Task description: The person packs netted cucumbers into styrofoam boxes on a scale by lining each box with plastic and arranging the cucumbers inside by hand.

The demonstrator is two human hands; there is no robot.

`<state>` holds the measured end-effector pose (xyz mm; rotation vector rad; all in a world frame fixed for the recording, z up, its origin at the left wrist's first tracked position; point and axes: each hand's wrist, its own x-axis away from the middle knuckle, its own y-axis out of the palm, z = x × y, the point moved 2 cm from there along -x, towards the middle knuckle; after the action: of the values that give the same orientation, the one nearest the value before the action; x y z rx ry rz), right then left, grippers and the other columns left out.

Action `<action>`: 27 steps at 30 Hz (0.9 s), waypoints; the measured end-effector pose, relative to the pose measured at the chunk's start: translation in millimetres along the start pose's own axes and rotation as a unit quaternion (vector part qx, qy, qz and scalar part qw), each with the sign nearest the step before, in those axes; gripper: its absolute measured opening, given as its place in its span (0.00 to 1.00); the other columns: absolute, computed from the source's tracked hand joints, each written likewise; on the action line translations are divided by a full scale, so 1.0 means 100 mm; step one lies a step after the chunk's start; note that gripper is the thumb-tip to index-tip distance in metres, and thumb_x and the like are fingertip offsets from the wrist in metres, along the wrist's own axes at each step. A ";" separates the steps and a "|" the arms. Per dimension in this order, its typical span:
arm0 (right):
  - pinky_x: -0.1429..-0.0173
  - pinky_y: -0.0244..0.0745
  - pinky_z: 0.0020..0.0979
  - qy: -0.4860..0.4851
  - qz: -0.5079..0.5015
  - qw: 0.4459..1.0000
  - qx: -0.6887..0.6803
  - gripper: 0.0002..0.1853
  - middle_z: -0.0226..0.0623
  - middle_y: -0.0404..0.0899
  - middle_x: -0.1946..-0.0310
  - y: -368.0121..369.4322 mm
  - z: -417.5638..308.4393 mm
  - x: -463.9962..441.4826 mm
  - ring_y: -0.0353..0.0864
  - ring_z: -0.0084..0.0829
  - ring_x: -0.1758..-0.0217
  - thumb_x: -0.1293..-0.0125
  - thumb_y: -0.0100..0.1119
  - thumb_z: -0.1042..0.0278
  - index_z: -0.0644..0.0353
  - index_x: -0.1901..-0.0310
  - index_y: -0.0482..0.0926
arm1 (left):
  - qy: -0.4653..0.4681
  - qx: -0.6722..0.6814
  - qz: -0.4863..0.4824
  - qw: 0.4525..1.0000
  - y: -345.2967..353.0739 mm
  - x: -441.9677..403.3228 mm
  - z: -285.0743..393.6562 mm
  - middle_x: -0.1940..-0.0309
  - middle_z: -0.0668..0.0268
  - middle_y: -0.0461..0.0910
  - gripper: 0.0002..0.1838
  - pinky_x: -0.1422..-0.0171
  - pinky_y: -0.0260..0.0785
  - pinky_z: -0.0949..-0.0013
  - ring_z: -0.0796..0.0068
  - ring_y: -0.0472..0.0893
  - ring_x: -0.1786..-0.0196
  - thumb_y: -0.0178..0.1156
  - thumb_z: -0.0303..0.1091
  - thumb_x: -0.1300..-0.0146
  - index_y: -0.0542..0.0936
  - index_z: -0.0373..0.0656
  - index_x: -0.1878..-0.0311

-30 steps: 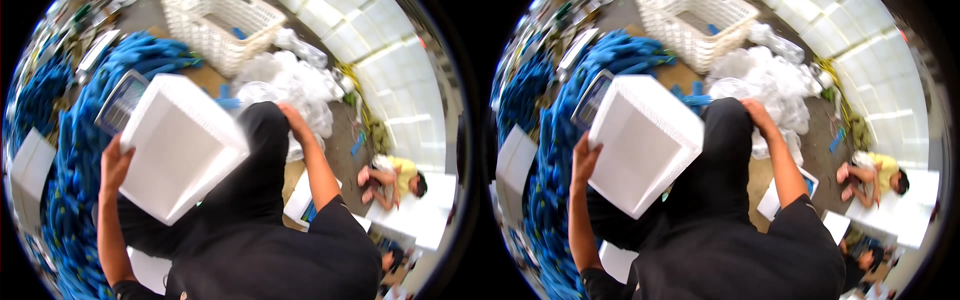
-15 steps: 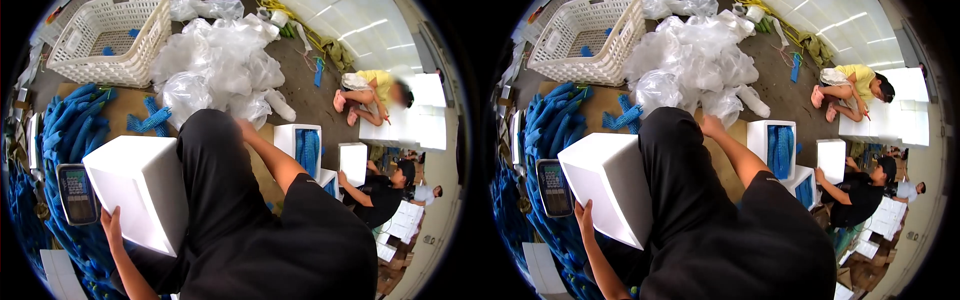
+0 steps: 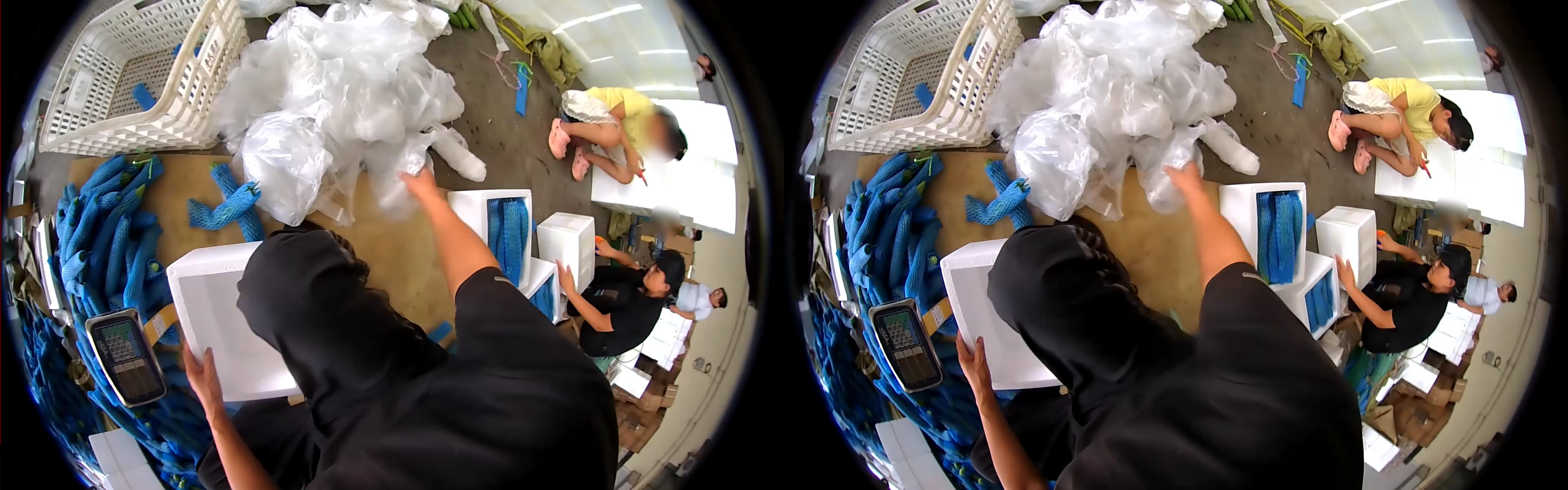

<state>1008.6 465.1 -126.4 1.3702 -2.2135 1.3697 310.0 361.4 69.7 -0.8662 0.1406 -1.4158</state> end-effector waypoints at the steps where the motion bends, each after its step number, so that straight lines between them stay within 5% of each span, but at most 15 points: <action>1: 0.43 0.82 0.45 0.004 0.077 0.996 0.046 0.30 0.51 0.89 0.52 0.25 0.29 -0.14 0.89 0.46 0.47 0.42 0.74 0.50 0.65 0.45 0.85 | 0.000 -0.009 -0.002 1.000 0.03 -0.02 0.03 0.33 0.51 0.78 0.31 0.23 0.66 0.61 0.58 0.77 0.33 0.63 0.31 0.27 0.68 0.35 0.24; 3: 0.35 0.78 0.50 0.020 0.076 0.992 0.097 0.28 0.56 0.87 0.46 0.35 0.05 0.31 0.85 0.57 0.42 0.38 0.66 0.52 0.64 0.42 0.83 | -0.005 -0.035 -0.009 0.999 0.03 -0.04 0.01 0.29 0.50 0.74 0.32 0.20 0.62 0.60 0.56 0.74 0.28 0.63 0.32 0.27 0.67 0.36 0.23; 6: 0.33 0.77 0.50 -0.027 0.076 0.994 0.075 0.25 0.55 0.85 0.44 0.49 0.03 0.77 0.83 0.57 0.39 0.36 0.63 0.53 0.64 0.44 0.83 | -0.007 -0.038 -0.016 0.999 0.02 -0.04 -0.01 0.25 0.49 0.71 0.33 0.17 0.59 0.60 0.55 0.70 0.24 0.63 0.33 0.26 0.66 0.36 0.21; 9: 0.31 0.75 0.51 -0.080 0.188 0.949 0.241 0.26 0.52 0.80 0.37 0.35 0.07 0.97 0.77 0.55 0.33 0.37 0.66 0.51 0.63 0.44 0.84 | -0.012 -0.027 -0.002 1.000 0.01 -0.01 -0.07 0.25 0.49 0.70 0.34 0.17 0.58 0.60 0.55 0.70 0.23 0.63 0.33 0.26 0.65 0.35 0.21; 11: 0.27 0.71 0.52 -0.073 0.268 0.943 0.184 0.34 0.51 0.69 0.25 0.11 0.25 0.73 0.70 0.57 0.27 0.40 0.72 0.43 0.65 0.42 0.85 | -0.013 -0.023 0.002 1.000 0.03 0.03 -0.13 0.25 0.49 0.69 0.34 0.17 0.57 0.61 0.56 0.69 0.23 0.63 0.31 0.26 0.64 0.34 0.21; 13: 0.31 0.75 0.48 -0.011 0.246 0.953 0.177 0.31 0.53 0.82 0.39 -0.09 0.45 0.37 0.77 0.50 0.30 0.37 0.74 0.50 0.68 0.41 0.84 | -0.010 -0.023 -0.004 1.000 -0.02 0.08 -0.20 0.25 0.49 0.68 0.34 0.17 0.56 0.62 0.58 0.68 0.23 0.63 0.29 0.27 0.64 0.32 0.21; 14: 0.28 0.73 0.47 0.042 0.152 0.984 -0.086 0.32 0.52 0.80 0.36 -0.20 0.37 0.43 0.74 0.49 0.28 0.37 0.75 0.53 0.65 0.37 0.81 | -0.026 0.002 -0.006 1.000 0.00 0.13 -0.10 0.25 0.49 0.68 0.34 0.17 0.56 0.62 0.58 0.68 0.23 0.63 0.29 0.27 0.64 0.32 0.21; 16: 0.29 0.74 0.44 0.109 0.035 0.917 -0.381 0.32 0.49 0.81 0.35 -0.18 0.32 0.41 0.76 0.47 0.29 0.37 0.76 0.61 0.63 0.32 0.78 | -0.012 -0.019 0.006 1.000 -0.02 0.18 -0.13 0.25 0.50 0.69 0.35 0.17 0.57 0.61 0.58 0.68 0.23 0.65 0.29 0.28 0.65 0.33 0.22; 17: 0.32 0.77 0.43 0.125 0.026 0.899 -0.418 0.31 0.46 0.83 0.38 -0.09 0.33 0.30 0.80 0.45 0.32 0.37 0.75 0.66 0.63 0.33 0.78 | -0.003 -0.038 0.017 0.999 -0.03 0.23 -0.16 0.25 0.51 0.69 0.36 0.17 0.57 0.60 0.57 0.68 0.23 0.66 0.30 0.30 0.65 0.33 0.22; 18: 0.37 0.81 0.40 0.025 0.027 0.894 -0.446 0.28 0.43 0.85 0.42 0.03 0.33 0.18 0.85 0.43 0.41 0.36 0.72 0.73 0.68 0.35 0.78 | 0.006 -0.066 0.037 0.997 -0.11 0.31 -0.16 0.25 0.50 0.69 0.37 0.17 0.57 0.59 0.56 0.68 0.22 0.67 0.30 0.31 0.65 0.34 0.22; 19: 0.47 0.81 0.38 0.007 0.075 0.903 -0.422 0.29 0.43 0.87 0.47 0.20 0.47 -0.06 0.87 0.39 0.48 0.42 0.72 0.70 0.72 0.38 0.79 | 0.021 -0.088 0.059 0.994 -0.12 0.34 -0.12 0.24 0.49 0.69 0.38 0.17 0.58 0.59 0.54 0.68 0.22 0.68 0.30 0.32 0.65 0.34 0.21; 21: 0.58 0.78 0.37 0.085 0.114 0.865 -0.481 0.17 0.35 0.84 0.62 0.22 0.15 0.10 0.83 0.33 0.62 0.43 0.69 0.68 0.68 0.53 0.84 | 0.009 -0.124 0.098 0.987 -0.04 0.37 -0.06 0.24 0.48 0.68 0.41 0.17 0.58 0.57 0.51 0.68 0.22 0.70 0.31 0.35 0.65 0.34 0.21; 23: 0.50 0.81 0.43 0.106 0.047 0.847 -0.518 0.16 0.38 0.81 0.60 0.27 0.36 -0.07 0.83 0.36 0.57 0.39 0.67 0.68 0.66 0.52 0.81 | -0.047 -0.163 0.127 0.977 -0.06 0.50 -0.09 0.24 0.45 0.68 0.43 0.17 0.58 0.56 0.47 0.67 0.22 0.72 0.32 0.38 0.65 0.34 0.21; 25: 0.67 0.70 0.35 0.091 0.082 0.864 -0.488 0.11 0.32 0.77 0.71 0.11 0.09 0.19 0.76 0.29 0.69 0.41 0.68 0.63 0.62 0.65 0.80 | -0.068 -0.176 0.149 0.971 -0.06 0.62 -0.26 0.24 0.41 0.66 0.46 0.17 0.57 0.54 0.44 0.66 0.22 0.74 0.34 0.40 0.64 0.31 0.21; 27: 0.59 0.80 0.40 0.048 0.089 0.869 -0.485 0.17 0.36 0.80 0.65 -0.01 0.02 0.21 0.82 0.34 0.64 0.38 0.63 0.60 0.66 0.55 0.81 | -0.078 -0.179 0.171 0.966 -0.03 0.71 -0.35 0.24 0.40 0.65 0.46 0.16 0.56 0.54 0.43 0.65 0.21 0.74 0.36 0.40 0.64 0.29 0.22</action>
<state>998.4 450.8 -114.4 0.7023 -2.4113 0.1858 302.0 282.8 75.7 -1.1850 0.4156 -1.0081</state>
